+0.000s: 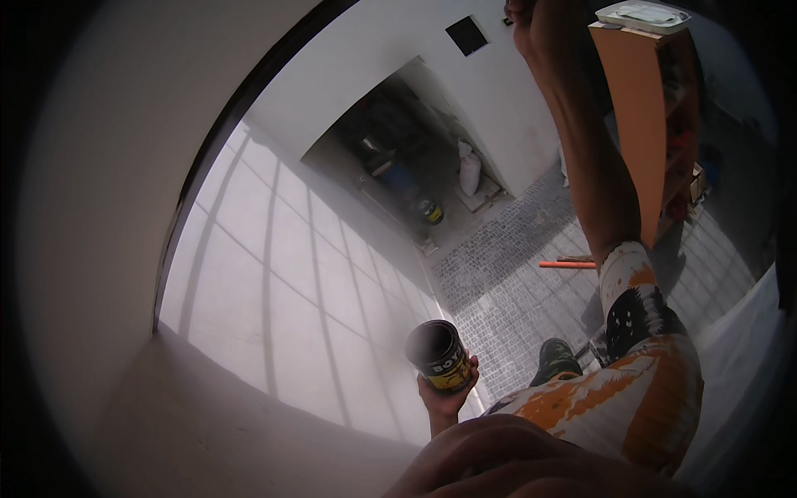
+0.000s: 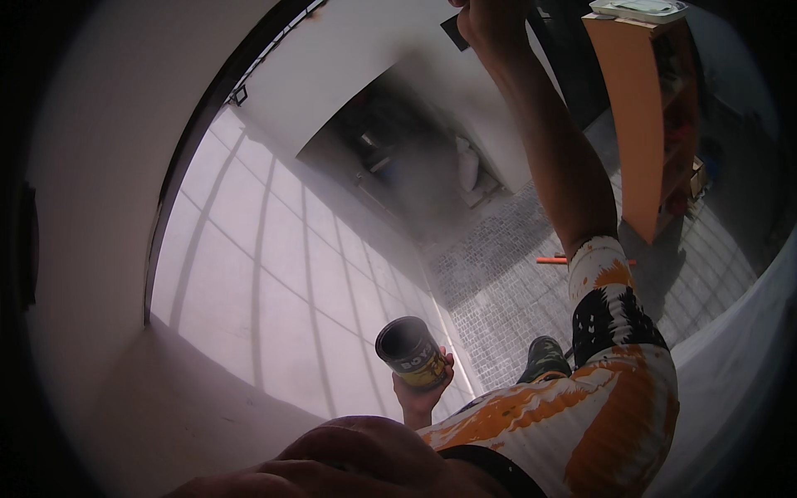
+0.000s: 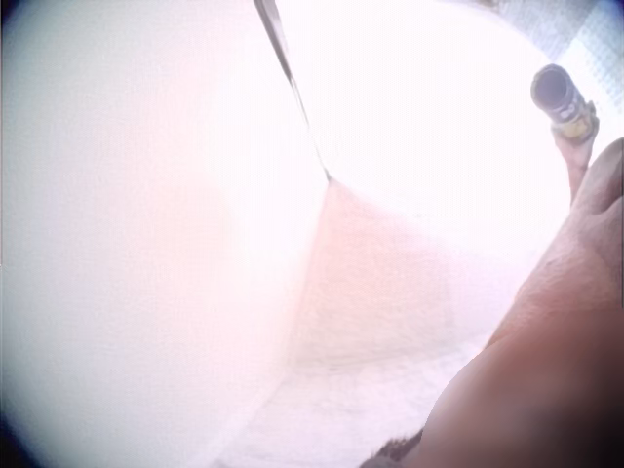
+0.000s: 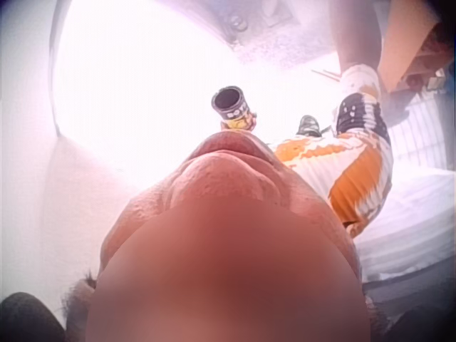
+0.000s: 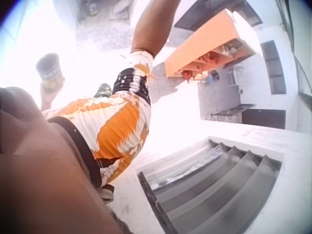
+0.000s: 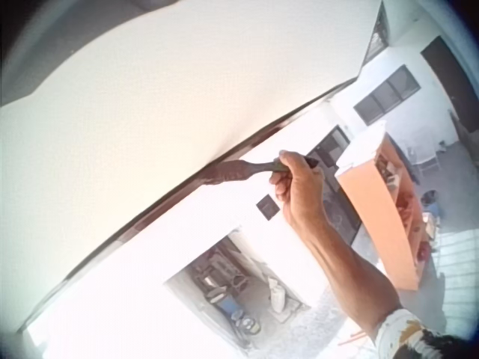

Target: The person paints the upper wall and ceiling area with a brush, repeatedly dipping the brush into a paint can held in the other hand. The person repositions a stepladder to reach different sections and continues applying paint along the wall-ceiling junction.

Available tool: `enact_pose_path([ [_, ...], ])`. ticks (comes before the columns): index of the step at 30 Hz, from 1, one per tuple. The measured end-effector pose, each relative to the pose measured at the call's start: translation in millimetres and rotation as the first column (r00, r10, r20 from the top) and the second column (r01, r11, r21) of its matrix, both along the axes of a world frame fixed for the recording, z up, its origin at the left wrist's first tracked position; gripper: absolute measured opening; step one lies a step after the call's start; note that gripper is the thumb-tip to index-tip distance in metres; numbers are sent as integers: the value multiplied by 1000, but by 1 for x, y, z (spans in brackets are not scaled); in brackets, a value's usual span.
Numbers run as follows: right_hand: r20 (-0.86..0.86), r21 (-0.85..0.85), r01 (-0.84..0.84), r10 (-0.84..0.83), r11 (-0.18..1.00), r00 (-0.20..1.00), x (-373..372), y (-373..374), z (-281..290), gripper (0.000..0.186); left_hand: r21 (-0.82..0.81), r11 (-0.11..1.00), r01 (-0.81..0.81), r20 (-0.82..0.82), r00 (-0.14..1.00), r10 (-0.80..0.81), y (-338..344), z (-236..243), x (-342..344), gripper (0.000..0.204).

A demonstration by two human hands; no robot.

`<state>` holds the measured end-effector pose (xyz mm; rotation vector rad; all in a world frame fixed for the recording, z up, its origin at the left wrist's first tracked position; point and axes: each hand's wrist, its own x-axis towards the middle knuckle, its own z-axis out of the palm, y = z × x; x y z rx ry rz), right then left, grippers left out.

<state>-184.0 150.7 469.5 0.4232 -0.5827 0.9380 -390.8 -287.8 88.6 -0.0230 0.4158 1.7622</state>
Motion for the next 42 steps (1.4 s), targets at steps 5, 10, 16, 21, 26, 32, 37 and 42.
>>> enact_pose_path([
  [5,-16,-39,110,-111,993,994,13,5,1,21,6,1000,10,5,1000,-10,1,1,0,69],
  [10,-33,-57,101,-103,993,994,26,9,-2,22,-38,999,3,-17,1000,-3,2,1,-2,69],
  [16,-98,-159,103,-119,982,988,38,23,-4,24,-37,999,19,-15,1000,-19,4,1,-6,70],
  [21,-169,-162,209,-236,964,957,50,18,-18,23,-55,998,22,-15,1000,-23,2,0,-7,71],
  [26,-37,-258,182,-198,949,980,20,-25,-64,26,-86,996,-2,-33,999,-1,0,-2,-7,70],
  [32,108,-195,356,-340,914,934,-53,-61,-66,34,-10,1000,9,-19,1000,-9,-5,-2,-8,72],
  [37,193,-154,423,-393,893,899,-114,-100,-49,35,-10,999,-49,-33,998,49,-15,-6,-11,74],
  [42,316,64,519,-510,853,800,-168,-155,-67,36,-31,992,-121,-2,993,121,-26,-15,-18,77],
])
